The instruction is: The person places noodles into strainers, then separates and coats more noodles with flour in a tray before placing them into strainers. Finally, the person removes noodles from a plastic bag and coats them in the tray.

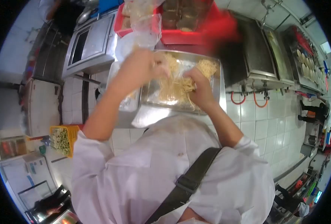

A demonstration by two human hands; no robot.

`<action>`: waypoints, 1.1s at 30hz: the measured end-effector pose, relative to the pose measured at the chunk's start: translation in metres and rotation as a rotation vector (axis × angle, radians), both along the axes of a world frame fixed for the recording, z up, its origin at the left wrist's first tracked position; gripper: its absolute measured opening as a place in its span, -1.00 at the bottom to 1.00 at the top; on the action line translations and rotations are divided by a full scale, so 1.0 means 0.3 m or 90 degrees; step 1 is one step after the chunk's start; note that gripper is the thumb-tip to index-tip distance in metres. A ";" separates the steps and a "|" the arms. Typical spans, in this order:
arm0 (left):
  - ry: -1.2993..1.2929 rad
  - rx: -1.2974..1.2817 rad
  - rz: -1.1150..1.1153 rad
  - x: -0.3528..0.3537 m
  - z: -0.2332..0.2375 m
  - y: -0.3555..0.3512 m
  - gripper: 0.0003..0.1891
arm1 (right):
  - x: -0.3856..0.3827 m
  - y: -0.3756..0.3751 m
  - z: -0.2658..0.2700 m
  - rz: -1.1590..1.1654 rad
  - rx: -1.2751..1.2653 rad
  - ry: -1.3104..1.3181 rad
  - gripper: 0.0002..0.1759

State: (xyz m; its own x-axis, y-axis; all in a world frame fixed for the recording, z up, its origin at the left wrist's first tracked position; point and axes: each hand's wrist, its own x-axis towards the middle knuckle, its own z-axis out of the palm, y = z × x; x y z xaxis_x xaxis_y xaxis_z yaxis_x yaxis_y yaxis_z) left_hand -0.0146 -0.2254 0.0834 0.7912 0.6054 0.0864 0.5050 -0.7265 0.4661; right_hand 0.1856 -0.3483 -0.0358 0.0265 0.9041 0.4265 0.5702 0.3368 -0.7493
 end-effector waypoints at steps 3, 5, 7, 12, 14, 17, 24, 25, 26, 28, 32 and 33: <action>-0.148 0.010 -0.058 0.015 0.168 -0.028 -0.83 | 0.011 -0.003 -0.137 0.035 -0.033 -0.089 -0.38; -0.199 -0.001 -0.078 0.030 0.239 -0.038 -0.85 | -0.020 0.036 -0.021 0.042 0.091 0.011 -0.38; -0.228 -0.057 -0.098 0.035 0.251 -0.062 -0.86 | -0.082 0.040 0.113 0.076 0.096 0.133 -0.44; -0.402 -0.218 -0.086 0.041 0.281 -0.023 -0.86 | -0.034 0.101 -0.072 0.135 0.019 0.040 -0.81; -0.452 -0.188 -0.061 0.020 0.287 -0.004 -0.85 | 0.021 0.091 -0.070 0.132 -0.122 -0.167 -0.81; -0.042 -0.021 0.019 0.008 0.306 -0.032 -0.66 | 0.033 0.054 0.107 0.130 -0.212 -0.428 -0.81; -0.233 -0.236 -0.233 0.070 -0.600 -0.019 -0.33 | -0.003 0.006 0.434 0.075 0.228 -0.158 -0.89; -0.234 -0.234 -0.233 0.071 -0.680 -0.015 -0.33 | 0.007 0.006 0.438 0.074 0.267 -0.102 -0.85; -0.116 -0.250 -0.204 0.073 -0.741 -0.009 -0.36 | 0.018 0.005 0.440 0.072 0.306 -0.047 -0.80; -0.001 -0.264 -0.179 0.074 -0.724 0.011 -0.39 | 0.036 0.002 0.352 0.054 0.239 -0.004 -0.81; 0.087 -0.270 -0.071 0.016 -0.251 0.032 -0.69 | 0.038 -0.030 -0.125 -0.063 -0.086 -0.174 -0.70; 0.034 -0.200 -0.102 -0.004 -0.165 0.035 -0.70 | 0.019 -0.045 -0.219 -0.081 -0.190 -0.239 -0.67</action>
